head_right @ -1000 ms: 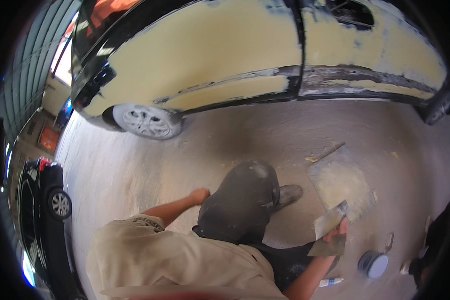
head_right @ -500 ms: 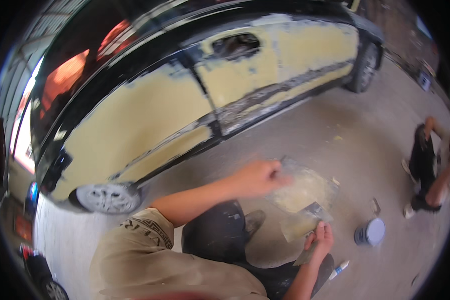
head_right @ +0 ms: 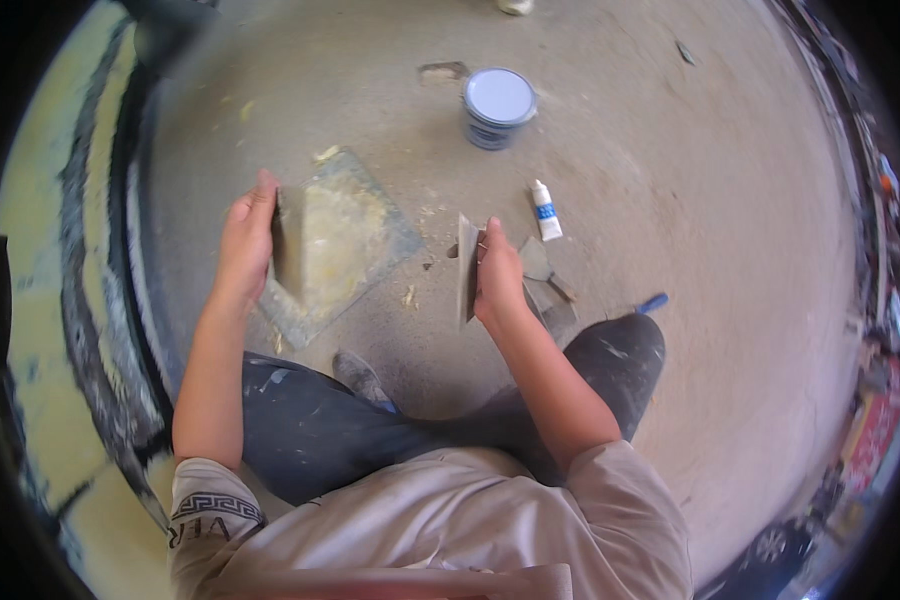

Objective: The person sits on the floor and uses a putty knife to apply body filler to the side of a car. They repeatedly scoop filler from a mixing board and spread it onto the vehicle's door and fender areas.

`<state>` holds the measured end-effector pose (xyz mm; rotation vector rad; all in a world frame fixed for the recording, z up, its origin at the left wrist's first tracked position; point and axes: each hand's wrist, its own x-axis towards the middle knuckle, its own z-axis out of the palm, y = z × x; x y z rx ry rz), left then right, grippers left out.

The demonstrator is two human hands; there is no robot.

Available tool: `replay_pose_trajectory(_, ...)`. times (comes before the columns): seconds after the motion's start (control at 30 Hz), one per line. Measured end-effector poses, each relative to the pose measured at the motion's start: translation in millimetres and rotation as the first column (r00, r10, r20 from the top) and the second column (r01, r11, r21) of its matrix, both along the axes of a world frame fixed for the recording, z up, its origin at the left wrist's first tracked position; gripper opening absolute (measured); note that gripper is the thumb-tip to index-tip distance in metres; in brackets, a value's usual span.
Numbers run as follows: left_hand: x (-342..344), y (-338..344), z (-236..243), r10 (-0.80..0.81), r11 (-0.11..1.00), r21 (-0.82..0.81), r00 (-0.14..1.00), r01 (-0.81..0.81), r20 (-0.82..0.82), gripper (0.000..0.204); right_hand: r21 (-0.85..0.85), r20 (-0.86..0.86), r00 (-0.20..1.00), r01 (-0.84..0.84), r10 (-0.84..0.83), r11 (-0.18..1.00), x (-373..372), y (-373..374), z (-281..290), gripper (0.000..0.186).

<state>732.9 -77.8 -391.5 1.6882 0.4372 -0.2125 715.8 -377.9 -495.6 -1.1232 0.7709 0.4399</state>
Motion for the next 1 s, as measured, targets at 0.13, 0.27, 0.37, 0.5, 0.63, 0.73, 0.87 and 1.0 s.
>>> replay_pose_trajectory(0.13, 51.8, 0.9, -45.4, -0.437, 0.886, 0.102, 0.887, 0.453, -0.147, 0.055, -0.132, 0.086, 0.98, 0.189, -0.179, 0.973, 4.5, 14.1, -50.5, 0.038)
replay_pose_trajectory(0.27, 63.4, -25.2, -120.9, -0.608, 0.79, -0.061, 0.792, 0.611, 0.051, 0.05, -0.158, 0.287, 0.945, 0.209, -0.157, 0.965, 28.8, 45.0, -34.0, 0.033)
replay_pose_trajectory(0.37, 79.8, -38.9, -115.0, -0.734, 0.649, -0.259, 0.679, 0.716, 0.038, 0.039, -0.261, 0.383, 0.921, 0.181, -0.07, 0.948, 46.7, 60.5, -16.7, 0.036)
replay_pose_trajectory(0.5, 100.7, -39.1, -119.9, -0.787, 0.617, -0.011, 0.617, 0.787, 0.021, 0.033, -0.561, 0.143, 0.958, -0.128, 0.248, 0.818, 65.3, 35.2, 12.0, 0.044)
replay_pose_trajectory(0.63, 113.7, -35.8, -109.5, -0.816, 0.576, 0.136, 0.559, 0.806, 0.147, 0.032, -0.948, -0.317, 0.698, -0.24, 0.642, -0.207, 100.4, 2.1, 59.5, 0.064)
replay_pose_trajectory(0.73, 113.5, -40.9, -99.5, -0.891, 0.449, 0.352, 0.441, 0.821, 0.109, 0.031, -0.868, -0.487, 0.568, -0.231, 0.663, -0.439, 125.1, -9.9, 91.5, 0.059)
replay_pose_trajectory(0.87, 99.9, -29.8, -120.8, -0.919, 0.372, 0.49, 0.389, 0.789, 0.071, 0.029, -0.831, -0.495, 0.337, 0.084, 0.801, -0.549, 189.0, -41.2, 47.0, 0.063)
replay_pose_trajectory(1.0, 72.9, 32.6, -102.4, -0.87, 0.347, 0.479, 0.468, 0.806, -0.156, 0.028, -0.832, -0.55, 0.325, -0.128, 0.77, -0.54, 284.2, -17.6, -29.7, 0.116)
